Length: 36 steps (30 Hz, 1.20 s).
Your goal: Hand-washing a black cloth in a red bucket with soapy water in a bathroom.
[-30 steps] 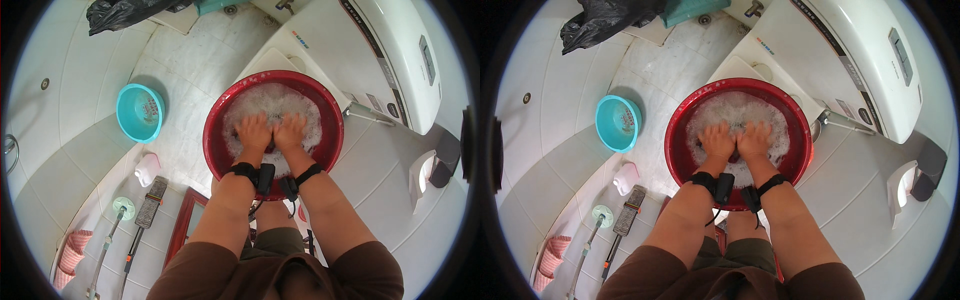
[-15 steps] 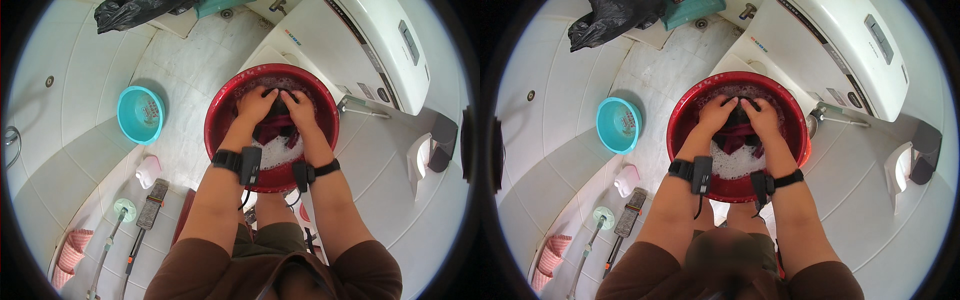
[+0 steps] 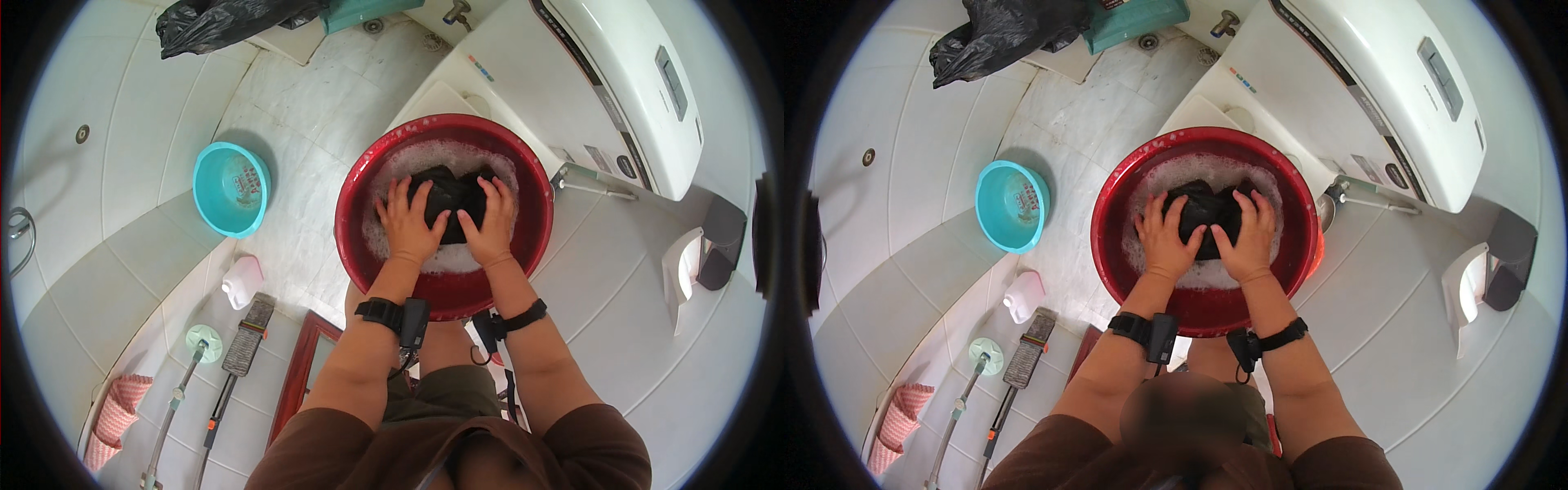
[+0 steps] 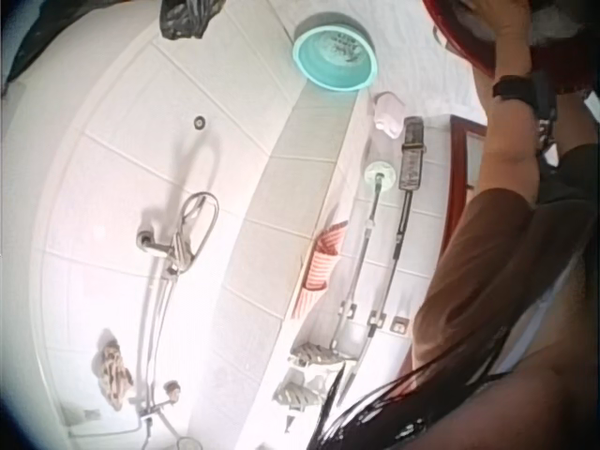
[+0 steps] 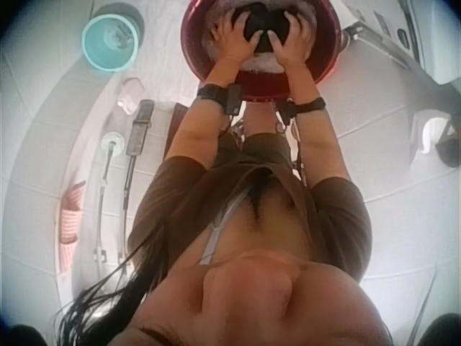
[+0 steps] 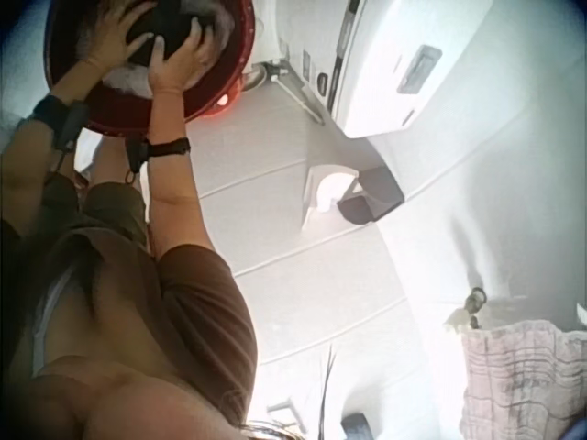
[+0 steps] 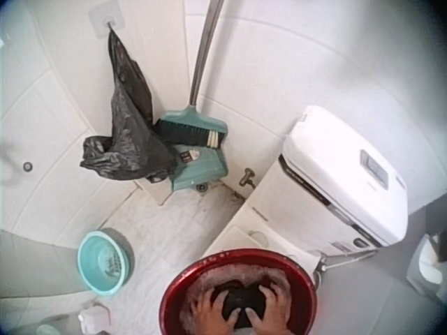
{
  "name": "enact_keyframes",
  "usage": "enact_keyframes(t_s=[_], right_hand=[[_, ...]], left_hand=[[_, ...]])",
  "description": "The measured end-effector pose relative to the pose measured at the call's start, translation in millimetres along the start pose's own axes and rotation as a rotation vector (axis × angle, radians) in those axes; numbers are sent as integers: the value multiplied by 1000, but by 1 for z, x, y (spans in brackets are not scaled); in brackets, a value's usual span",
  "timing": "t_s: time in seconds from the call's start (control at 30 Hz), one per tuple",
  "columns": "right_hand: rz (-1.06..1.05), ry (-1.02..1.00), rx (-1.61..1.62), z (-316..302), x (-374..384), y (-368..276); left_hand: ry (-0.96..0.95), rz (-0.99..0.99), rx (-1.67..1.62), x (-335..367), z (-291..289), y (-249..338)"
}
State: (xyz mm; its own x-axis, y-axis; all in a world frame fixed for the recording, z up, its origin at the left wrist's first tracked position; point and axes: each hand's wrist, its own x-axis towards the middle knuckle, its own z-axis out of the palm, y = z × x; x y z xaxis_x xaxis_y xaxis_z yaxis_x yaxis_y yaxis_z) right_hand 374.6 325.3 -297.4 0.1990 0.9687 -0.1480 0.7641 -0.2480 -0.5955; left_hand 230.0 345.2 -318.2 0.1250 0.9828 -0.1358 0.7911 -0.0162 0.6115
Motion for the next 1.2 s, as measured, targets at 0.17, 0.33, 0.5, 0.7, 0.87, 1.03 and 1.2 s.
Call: enact_keyframes(t_s=[0.17,0.33,0.5,0.7,0.87,1.03,1.2], right_hand=[[88,1,-350,50,2,18],[214,-31,-483,72,11,22],[434,-143,-574,76,32,8],[497,65,-335,78,47,29],[449,40,-292,69,60,46],[392,152,497,21,47,5],[-40,146,535,-9,15,-2]], left_hand=[[-40,-95,115,-12,42,-12],[-99,-206,222,-5,62,-11],[-377,-237,125,25,60,-21],[-554,-265,250,69,36,4],[-401,-263,107,86,34,2],[-158,-439,-548,82,6,-14],[-23,-234,-766,45,-30,0]])
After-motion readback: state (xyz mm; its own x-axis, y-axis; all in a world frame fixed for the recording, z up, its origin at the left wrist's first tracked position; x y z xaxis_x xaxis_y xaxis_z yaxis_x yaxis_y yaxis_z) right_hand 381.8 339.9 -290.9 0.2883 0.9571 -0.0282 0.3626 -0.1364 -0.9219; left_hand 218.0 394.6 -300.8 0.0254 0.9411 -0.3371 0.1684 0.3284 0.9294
